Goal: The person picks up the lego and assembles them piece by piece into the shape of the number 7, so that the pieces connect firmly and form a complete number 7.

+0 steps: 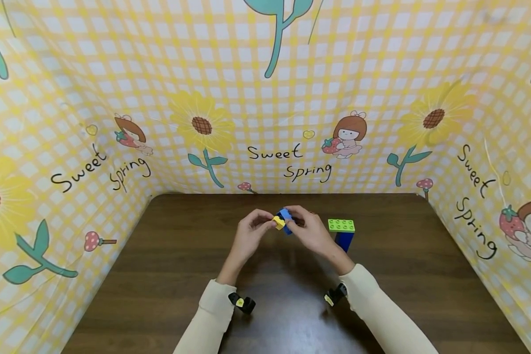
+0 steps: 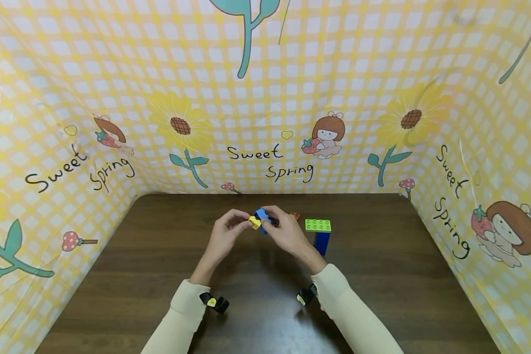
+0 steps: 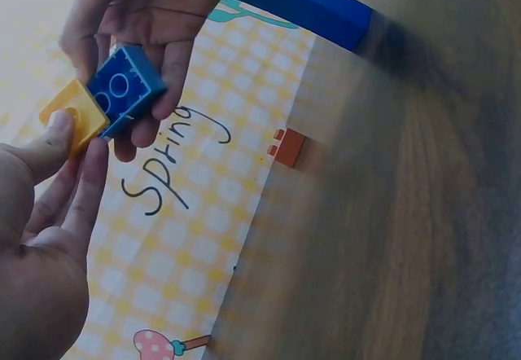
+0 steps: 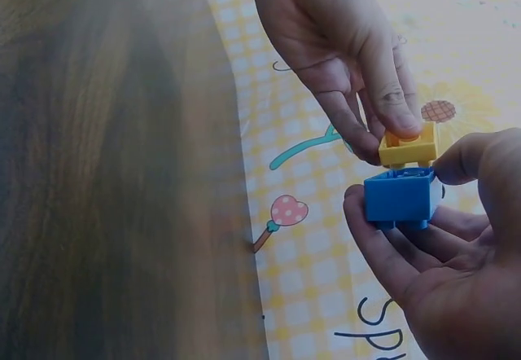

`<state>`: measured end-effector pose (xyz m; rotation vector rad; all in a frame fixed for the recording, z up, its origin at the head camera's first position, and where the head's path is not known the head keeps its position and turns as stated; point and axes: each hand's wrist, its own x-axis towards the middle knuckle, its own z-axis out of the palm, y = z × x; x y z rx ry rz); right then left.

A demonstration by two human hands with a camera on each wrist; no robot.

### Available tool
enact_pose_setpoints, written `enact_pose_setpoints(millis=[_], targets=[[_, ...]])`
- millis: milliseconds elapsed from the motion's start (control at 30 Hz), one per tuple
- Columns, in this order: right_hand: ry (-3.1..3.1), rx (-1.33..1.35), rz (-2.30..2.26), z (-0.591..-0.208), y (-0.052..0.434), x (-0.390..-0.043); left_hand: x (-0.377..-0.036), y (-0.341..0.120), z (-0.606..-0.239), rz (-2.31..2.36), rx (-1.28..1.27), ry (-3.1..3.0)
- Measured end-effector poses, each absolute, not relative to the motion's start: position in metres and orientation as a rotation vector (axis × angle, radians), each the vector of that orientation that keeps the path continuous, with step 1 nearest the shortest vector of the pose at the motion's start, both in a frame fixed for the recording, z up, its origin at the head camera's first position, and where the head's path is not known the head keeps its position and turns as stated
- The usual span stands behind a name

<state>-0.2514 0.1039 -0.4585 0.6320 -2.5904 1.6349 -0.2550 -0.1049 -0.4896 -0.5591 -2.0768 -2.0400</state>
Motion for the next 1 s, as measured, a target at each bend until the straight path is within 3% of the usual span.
enact_pose_setpoints(millis=[1000], targets=[[-2.569,0.721,1.617,-0.438,0.115,-0.239,-0.237,-0.095,-0.480,-2.042,-0.533,-1.998]])
